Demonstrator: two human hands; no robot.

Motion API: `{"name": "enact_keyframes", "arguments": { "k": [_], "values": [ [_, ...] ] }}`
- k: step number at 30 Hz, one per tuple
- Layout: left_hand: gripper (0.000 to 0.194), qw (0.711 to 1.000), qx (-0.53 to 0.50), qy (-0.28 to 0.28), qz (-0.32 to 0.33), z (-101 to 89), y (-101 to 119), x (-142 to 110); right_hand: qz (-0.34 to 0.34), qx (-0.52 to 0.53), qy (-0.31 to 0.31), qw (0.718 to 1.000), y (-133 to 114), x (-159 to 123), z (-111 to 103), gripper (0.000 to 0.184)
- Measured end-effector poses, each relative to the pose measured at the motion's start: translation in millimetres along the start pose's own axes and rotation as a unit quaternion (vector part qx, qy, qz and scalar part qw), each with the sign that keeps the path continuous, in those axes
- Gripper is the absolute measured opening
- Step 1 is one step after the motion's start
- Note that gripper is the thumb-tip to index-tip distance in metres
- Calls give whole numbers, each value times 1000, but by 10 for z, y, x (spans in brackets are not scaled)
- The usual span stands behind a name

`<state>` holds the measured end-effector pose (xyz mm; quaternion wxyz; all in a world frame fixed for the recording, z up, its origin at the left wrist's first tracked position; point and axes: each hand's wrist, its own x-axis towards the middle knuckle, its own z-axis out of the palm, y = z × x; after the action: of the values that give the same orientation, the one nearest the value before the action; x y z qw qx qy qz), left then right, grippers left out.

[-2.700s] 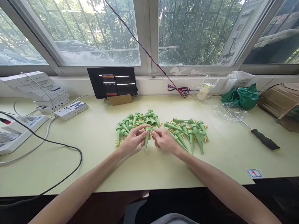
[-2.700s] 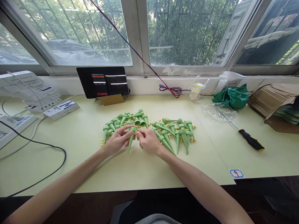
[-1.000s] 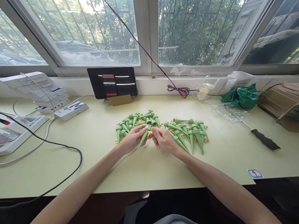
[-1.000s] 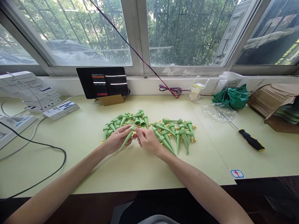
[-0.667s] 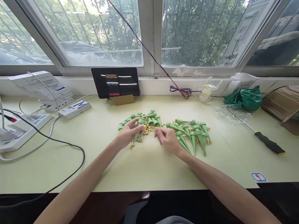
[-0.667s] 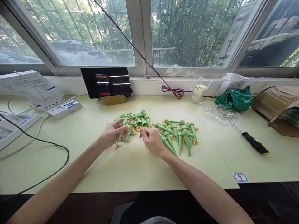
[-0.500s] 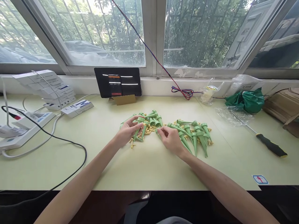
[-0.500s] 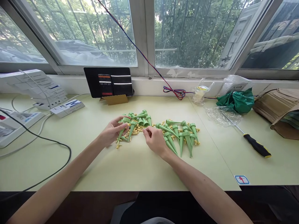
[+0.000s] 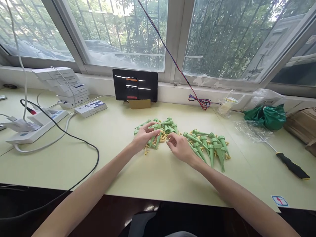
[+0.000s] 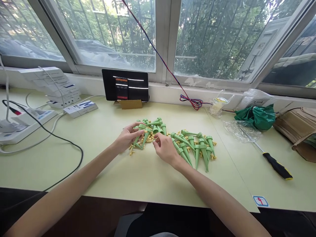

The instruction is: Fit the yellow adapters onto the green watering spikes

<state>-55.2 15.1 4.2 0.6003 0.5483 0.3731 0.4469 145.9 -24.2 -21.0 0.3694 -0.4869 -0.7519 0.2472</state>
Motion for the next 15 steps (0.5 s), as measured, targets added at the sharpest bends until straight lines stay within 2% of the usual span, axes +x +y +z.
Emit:
{"name": "enact_keyframes", "arguments": {
  "k": [3, 7, 15],
  "values": [
    [46, 1000, 3, 17, -6, 25, -23, 1, -8, -15, -39, 999, 2, 56, 79, 11],
    [43, 1000, -12, 23, 5, 28, -40, 3, -3, -89, -77, 993, 11, 119, 127, 11],
    [40, 999, 23, 16, 31, 42, -24, -22, -3, -190, -69, 979, -19, 235, 127, 18]
  ]
}}
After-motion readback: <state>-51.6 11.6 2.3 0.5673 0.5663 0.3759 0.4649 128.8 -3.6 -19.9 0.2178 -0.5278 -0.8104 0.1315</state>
